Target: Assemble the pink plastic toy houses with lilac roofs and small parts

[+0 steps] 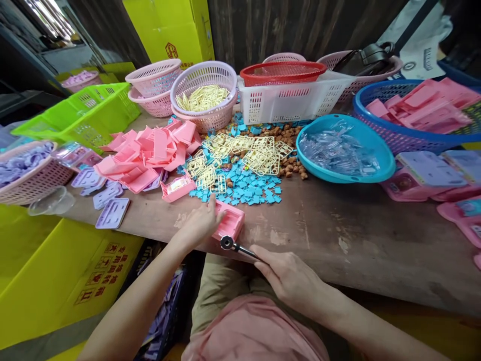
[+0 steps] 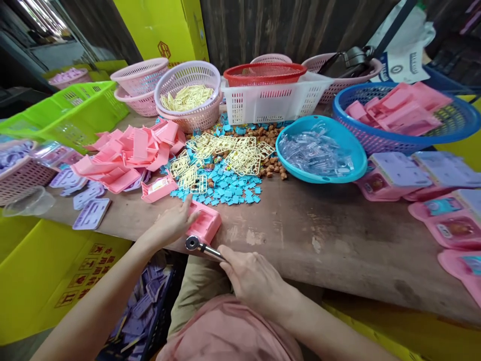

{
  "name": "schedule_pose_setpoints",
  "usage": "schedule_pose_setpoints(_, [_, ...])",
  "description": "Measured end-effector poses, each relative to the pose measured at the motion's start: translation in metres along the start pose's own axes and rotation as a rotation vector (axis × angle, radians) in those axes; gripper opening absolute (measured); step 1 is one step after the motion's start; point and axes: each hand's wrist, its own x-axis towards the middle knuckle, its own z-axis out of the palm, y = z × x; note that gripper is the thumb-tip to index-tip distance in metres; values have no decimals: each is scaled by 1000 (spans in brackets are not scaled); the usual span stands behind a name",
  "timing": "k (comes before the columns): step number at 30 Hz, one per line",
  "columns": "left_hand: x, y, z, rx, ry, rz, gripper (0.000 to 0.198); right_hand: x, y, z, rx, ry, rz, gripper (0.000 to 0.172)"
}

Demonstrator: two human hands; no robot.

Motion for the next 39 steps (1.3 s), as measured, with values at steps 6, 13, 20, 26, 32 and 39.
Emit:
schedule_pose_setpoints(6, [8,-21,-11,-57,-99,224,68,5,0,-28,189,241,143,36])
schedule_pose_setpoints(13, [-4,-39,-36,18,-13,569,48,-2,12,-13,139,160,310,27])
schedule_pose_setpoints(20, [-31,-29,37,20,455,-55,103,20,10,12,140,64,243,27])
schedule_pose_setpoints(26, [-28,-61,55,-1,522,275,114,41,-8,10,209,196,-12,41])
schedule_pose_setpoints(32, [-30,-60,55,55,554,286,103,44,-1,19,-27,9,105,38])
schedule_pose_setpoints(39, [-31,-58,56,64,496,249,89,52,-3,19,84,87,-54,44])
